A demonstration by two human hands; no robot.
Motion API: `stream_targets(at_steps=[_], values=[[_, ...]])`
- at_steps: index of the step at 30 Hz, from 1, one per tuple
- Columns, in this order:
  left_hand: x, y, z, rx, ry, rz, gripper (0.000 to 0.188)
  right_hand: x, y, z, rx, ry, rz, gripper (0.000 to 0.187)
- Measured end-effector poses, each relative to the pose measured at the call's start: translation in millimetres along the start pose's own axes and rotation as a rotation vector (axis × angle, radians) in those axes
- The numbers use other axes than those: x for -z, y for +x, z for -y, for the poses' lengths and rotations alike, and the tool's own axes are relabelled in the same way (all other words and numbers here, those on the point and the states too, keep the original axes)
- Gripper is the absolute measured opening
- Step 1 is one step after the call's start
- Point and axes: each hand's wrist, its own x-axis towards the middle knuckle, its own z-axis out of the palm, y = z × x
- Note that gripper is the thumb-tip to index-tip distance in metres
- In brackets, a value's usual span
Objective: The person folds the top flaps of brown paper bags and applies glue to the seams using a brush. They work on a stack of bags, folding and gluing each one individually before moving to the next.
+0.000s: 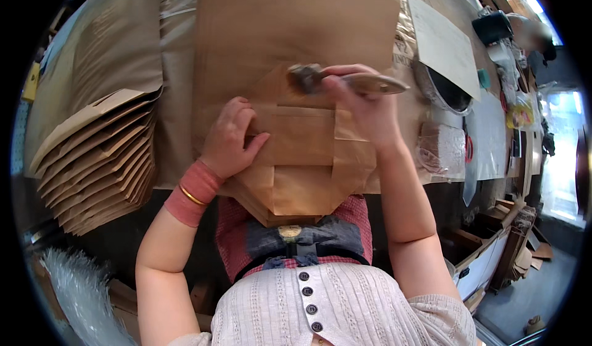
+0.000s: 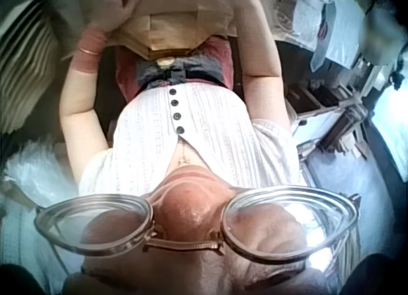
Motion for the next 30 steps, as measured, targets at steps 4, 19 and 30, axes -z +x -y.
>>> stream_targets(at_steps=[4,19,30], values=[[1,0,-1,-0.026,0.047,0.010,0.032,-46,7,-19,-0.113,-0.345,0.191,0.017],[-4,1,-2,-0.069,0.104,-0.013,0.033,177,-60,38,0.385,-1.178,-0.087,0.040],[25,50,0,0.128,0.061,0.178,0.047,142,-73,31,0.118,-0.912,0.335,0.022]])
